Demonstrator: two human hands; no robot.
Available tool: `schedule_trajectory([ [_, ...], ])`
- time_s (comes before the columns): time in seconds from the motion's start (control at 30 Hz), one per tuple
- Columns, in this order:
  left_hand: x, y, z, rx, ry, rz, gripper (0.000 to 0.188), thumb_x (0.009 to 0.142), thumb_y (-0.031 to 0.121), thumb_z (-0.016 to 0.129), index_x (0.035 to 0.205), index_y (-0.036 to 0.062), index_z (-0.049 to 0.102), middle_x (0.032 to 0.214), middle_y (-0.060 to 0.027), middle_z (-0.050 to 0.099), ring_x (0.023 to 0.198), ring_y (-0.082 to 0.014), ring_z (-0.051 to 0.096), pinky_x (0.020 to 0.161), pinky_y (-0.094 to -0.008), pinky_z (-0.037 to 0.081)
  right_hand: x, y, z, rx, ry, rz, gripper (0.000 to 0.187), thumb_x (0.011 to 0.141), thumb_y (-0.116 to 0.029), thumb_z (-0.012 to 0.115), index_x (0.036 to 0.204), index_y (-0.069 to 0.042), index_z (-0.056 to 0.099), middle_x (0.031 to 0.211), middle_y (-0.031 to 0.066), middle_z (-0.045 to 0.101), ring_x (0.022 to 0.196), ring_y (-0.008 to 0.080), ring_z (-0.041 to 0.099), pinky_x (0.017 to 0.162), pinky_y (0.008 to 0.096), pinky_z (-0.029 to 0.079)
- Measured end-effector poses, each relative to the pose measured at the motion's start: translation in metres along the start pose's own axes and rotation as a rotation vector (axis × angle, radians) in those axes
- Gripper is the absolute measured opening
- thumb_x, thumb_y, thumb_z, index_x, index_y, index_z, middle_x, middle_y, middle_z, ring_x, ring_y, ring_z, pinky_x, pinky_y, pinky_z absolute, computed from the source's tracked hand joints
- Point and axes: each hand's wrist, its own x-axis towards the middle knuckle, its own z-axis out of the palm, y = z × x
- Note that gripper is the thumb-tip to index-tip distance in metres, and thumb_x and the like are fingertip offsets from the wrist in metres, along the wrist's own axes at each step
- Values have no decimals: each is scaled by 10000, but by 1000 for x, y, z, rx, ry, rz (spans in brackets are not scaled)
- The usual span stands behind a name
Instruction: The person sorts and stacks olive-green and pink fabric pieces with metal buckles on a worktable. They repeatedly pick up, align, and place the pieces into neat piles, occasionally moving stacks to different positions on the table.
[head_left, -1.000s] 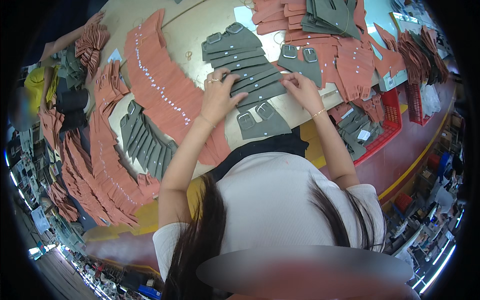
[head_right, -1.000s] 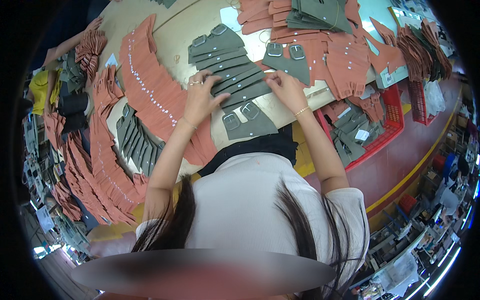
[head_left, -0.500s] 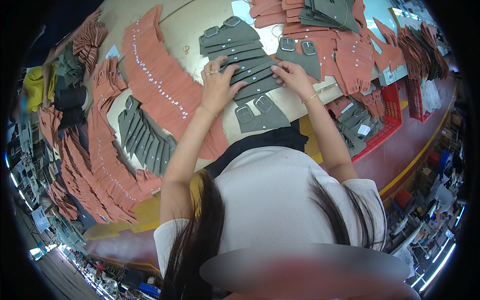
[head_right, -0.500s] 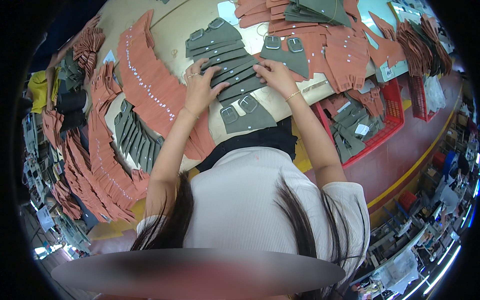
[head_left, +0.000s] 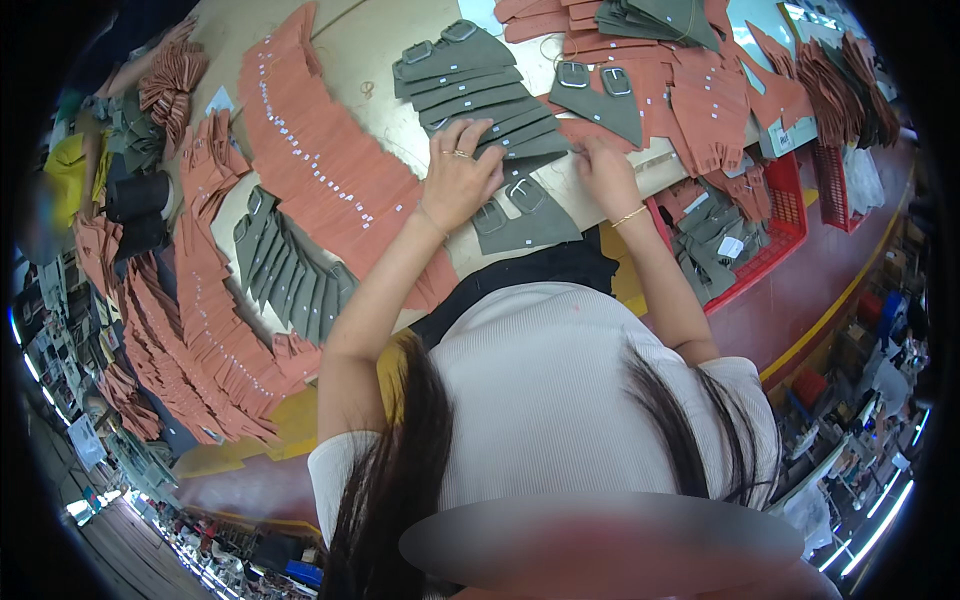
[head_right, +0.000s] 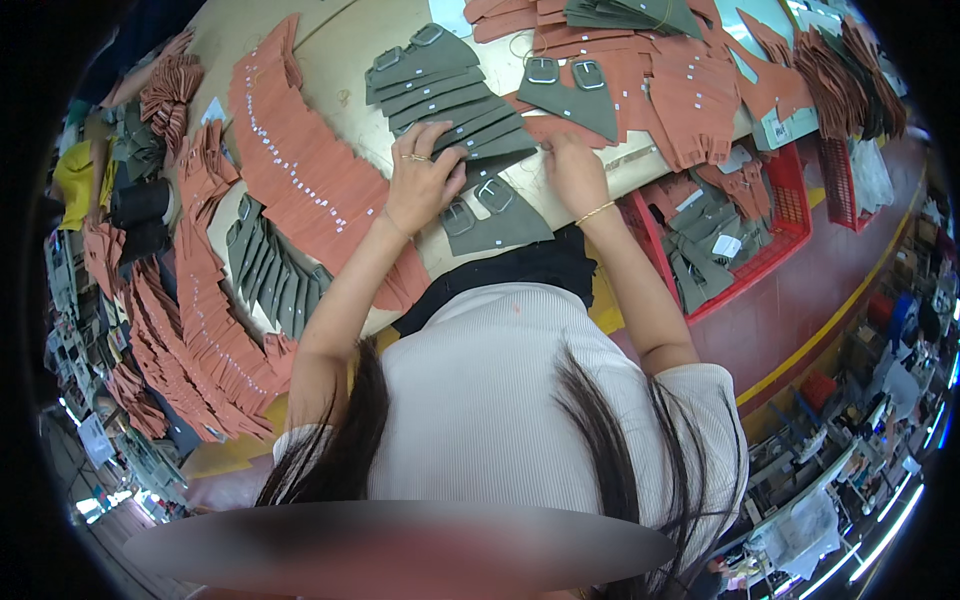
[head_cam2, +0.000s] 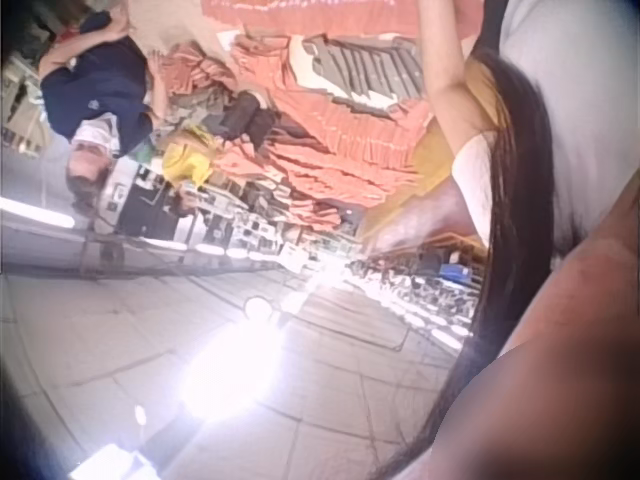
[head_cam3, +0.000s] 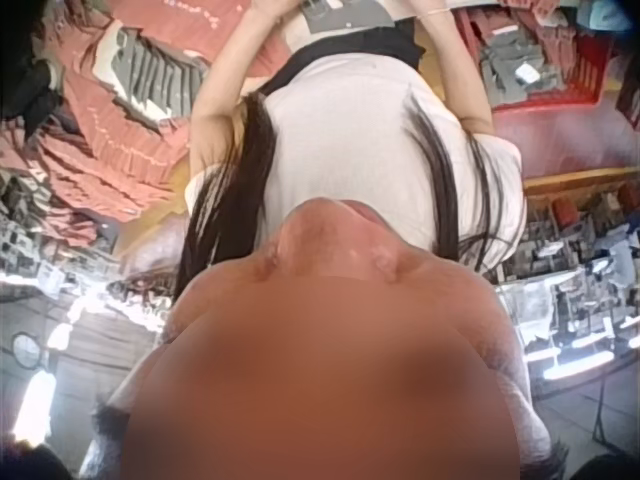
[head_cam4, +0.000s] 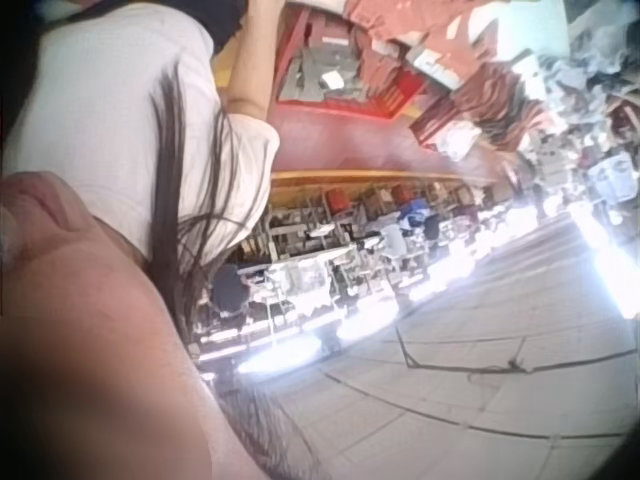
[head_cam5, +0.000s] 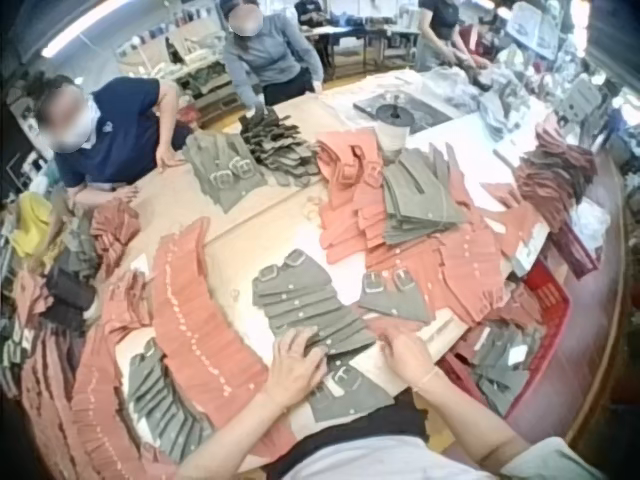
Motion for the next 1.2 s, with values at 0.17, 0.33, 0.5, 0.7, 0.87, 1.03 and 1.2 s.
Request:
schedule_trajectory([
  [0.17, -8, 1, 6, -10, -37, 70, 293, 678, 122, 730, 960, 175, 668, 1310, -71, 508, 1212, -316, 435, 970, -466, 358, -7, -18, 13, -110, 94, 28, 318, 779, -208, 735, 990, 5, 627, 960, 174, 625, 900, 343, 624, 742, 419, 501],
  [0.33, -14, 6, 3, 39, -55, -20, 324, 696, 151, 734, 1014, 196, 687, 1405, -78, 466, 1268, -318, 401, 998, -475, 337, 9, -24, 9, 163, -111, 173, 308, 817, -172, 715, 1027, 18, 592, 938, 141, 616, 842, 306, 662, 726, 384, 547],
  [0.5, -10, 8, -3, -1, -20, -59, 295, 765, 222, 719, 1056, 187, 682, 1429, -83, 446, 1305, -326, 368, 1032, -486, 304, 18, -26, 10, 1429, -343, 495, 252, 897, -32, 590, 1112, 52, 489, 1021, 124, 580, 877, 267, 674, 805, 342, 598],
  [0.7, -14, 8, -7, -39, -94, -61, 413, 732, 283, 753, 1124, 196, 654, 1446, -92, 423, 1346, -335, 327, 1067, -500, 279, 10, -23, 11, 1367, -335, 569, 346, 919, 5, 541, 1213, 61, 367, 1155, 169, 516, 973, 298, 663, 807, 340, 600],
  [0.87, -17, 7, -1, 16, -103, -75, 507, 677, 278, 793, 1156, 218, 639, 1461, -99, 401, 1364, -342, 303, 1086, -523, 258, -5, -19, 7, 1550, -394, 657, 432, 933, -77, 600, 1253, 30, 330, 1165, 187, 526, 946, 294, 679, 748, 336, 606],
  [1.03, -16, 5, -1, 9, -93, -82, 522, 670, 278, 798, 1165, 230, 638, 1466, -104, 392, 1367, -348, 294, 1089, -523, 249, -19, -44, 18, 1449, -332, 668, 706, 899, -118, 678, 1390, -65, 174, 1127, 182, 561, 879, 289, 699, 698, 356, 610],
  [1.2, -16, 6, -3, -21, -90, -124, 538, 665, 300, 804, 1172, 230, 638, 1465, -103, 394, 1365, -349, 290, 1089, -514, 244, -20, -58, 31, 1457, -221, 593, 833, 862, 10, 674, 1434, -86, 76, 1082, 208, 598, 901, 283, 690, 729, 365, 606],
])
